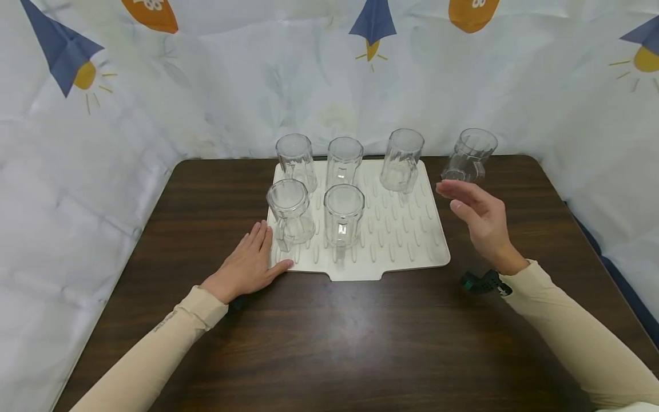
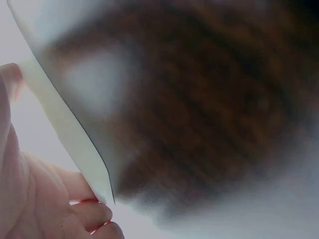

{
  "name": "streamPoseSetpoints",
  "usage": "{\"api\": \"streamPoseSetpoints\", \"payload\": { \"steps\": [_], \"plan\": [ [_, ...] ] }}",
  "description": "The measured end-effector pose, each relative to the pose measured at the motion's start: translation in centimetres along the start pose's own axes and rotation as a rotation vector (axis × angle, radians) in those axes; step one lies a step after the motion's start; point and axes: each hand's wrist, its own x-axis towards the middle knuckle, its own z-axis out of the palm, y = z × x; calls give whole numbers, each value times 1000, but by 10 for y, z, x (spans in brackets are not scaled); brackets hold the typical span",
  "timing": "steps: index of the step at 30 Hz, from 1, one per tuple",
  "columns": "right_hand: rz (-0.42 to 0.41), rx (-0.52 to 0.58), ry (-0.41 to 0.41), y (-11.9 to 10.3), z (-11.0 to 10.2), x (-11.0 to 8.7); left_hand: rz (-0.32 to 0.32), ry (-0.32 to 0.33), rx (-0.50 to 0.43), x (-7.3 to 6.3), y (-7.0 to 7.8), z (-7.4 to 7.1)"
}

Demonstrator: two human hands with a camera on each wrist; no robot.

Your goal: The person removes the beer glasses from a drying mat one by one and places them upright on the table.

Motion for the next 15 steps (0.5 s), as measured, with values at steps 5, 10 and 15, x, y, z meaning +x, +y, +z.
{"api": "streamPoseSetpoints", "payload": {
  "steps": [5, 10, 15],
  "plan": [
    [45, -23, -82, 3, 19, -6, -4, -12, 27, 0, 1, -4],
    [80, -39, -164, 6, 36, -14, 1, -23, 38, -1, 3, -4],
    [113, -38, -225, 11, 53, -20, -10, -31, 38, -2, 3, -5]
  ]
}}
